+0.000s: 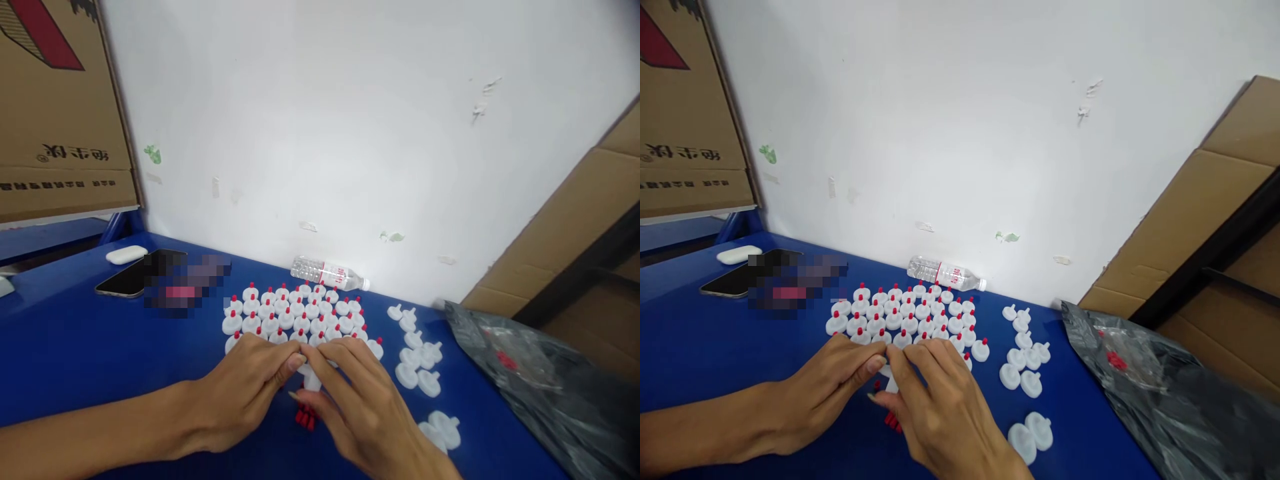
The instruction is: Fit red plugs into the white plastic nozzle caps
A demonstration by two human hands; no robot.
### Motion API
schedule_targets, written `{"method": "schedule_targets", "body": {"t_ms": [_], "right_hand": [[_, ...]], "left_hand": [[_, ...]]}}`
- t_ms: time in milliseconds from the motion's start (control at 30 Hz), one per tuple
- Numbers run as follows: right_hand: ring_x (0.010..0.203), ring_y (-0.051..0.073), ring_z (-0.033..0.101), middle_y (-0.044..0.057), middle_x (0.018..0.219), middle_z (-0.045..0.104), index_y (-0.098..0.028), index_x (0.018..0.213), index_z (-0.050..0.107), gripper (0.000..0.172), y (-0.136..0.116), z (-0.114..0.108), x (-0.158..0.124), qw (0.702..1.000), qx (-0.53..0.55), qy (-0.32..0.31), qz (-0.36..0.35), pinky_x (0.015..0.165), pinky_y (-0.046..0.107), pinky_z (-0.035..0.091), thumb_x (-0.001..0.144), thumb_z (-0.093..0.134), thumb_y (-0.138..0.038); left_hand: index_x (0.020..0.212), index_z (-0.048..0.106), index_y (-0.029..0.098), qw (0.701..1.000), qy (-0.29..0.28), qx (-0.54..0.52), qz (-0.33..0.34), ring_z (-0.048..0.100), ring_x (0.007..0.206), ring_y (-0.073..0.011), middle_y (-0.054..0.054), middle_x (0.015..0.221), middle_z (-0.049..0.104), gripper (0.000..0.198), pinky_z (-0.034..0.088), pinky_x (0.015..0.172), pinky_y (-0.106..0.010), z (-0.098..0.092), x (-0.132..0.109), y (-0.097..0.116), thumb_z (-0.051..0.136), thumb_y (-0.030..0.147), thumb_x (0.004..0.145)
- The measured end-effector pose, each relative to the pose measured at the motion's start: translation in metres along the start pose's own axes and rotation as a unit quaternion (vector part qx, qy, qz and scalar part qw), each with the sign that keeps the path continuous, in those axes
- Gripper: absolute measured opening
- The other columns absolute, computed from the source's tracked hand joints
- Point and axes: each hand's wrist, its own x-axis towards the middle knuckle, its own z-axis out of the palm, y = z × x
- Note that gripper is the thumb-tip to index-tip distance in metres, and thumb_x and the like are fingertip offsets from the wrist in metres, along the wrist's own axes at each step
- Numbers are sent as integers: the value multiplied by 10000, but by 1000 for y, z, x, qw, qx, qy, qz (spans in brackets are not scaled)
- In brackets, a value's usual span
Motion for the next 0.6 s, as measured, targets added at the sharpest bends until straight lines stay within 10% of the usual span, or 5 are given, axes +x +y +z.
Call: {"method": "schedule_targets", "body": {"t_ms": [600], "right_hand": [[997, 225, 641, 57, 1143, 705, -247, 1207, 614, 219, 31, -14, 2, 993, -83, -27, 76, 908, 410, 459, 1002, 545, -211]], "left_hand": [[806, 525, 191, 989, -70, 131, -12, 528, 544, -158, 0, 668, 591, 391, 306, 560, -299, -7, 4, -16, 261, 289, 1078]]}}
